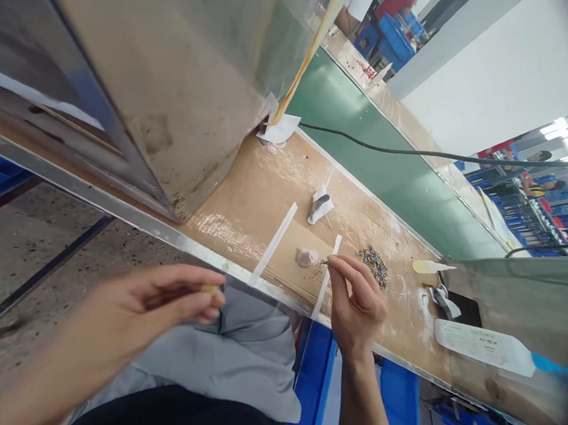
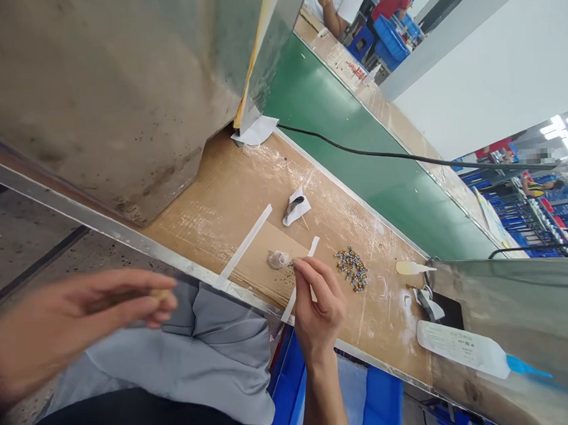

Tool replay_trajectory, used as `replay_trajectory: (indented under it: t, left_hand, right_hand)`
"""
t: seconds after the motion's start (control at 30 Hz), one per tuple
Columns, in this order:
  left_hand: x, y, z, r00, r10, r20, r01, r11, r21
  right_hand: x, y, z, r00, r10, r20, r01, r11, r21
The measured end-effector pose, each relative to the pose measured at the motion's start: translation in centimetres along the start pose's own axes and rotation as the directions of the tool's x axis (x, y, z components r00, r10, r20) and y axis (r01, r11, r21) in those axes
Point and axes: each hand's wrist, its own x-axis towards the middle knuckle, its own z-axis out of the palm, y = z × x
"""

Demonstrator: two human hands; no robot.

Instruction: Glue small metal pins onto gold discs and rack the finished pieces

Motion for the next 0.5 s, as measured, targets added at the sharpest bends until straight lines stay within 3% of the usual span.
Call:
replay_trajectory:
  t: [0.1, 0.23, 0.5]
  left_hand:
    - [1.8, 0.0, 3.2, 0.982, 0.019, 0.188, 0.011, 0.988, -0.155]
    - [3.0, 0.7, 5.6, 0.974, 0.125, 0.189, -0.095, 0.982, -0.16]
    - [4.2, 0.9, 7.2, 0.968, 0.187, 0.166, -0.174, 0.981, -0.089]
  right_hand:
    - [0.3, -0.1, 0.5, 0.999, -0.024, 0.032, 0.025, 0.999, -0.04]
    - [0.4, -0.1, 0.6, 0.999, -0.016, 0.049, 0.018, 0.998, -0.054]
    - [0.5, 0.1, 0.9, 0.998, -0.028, 0.06, 0.033, 0.995, -0.091]
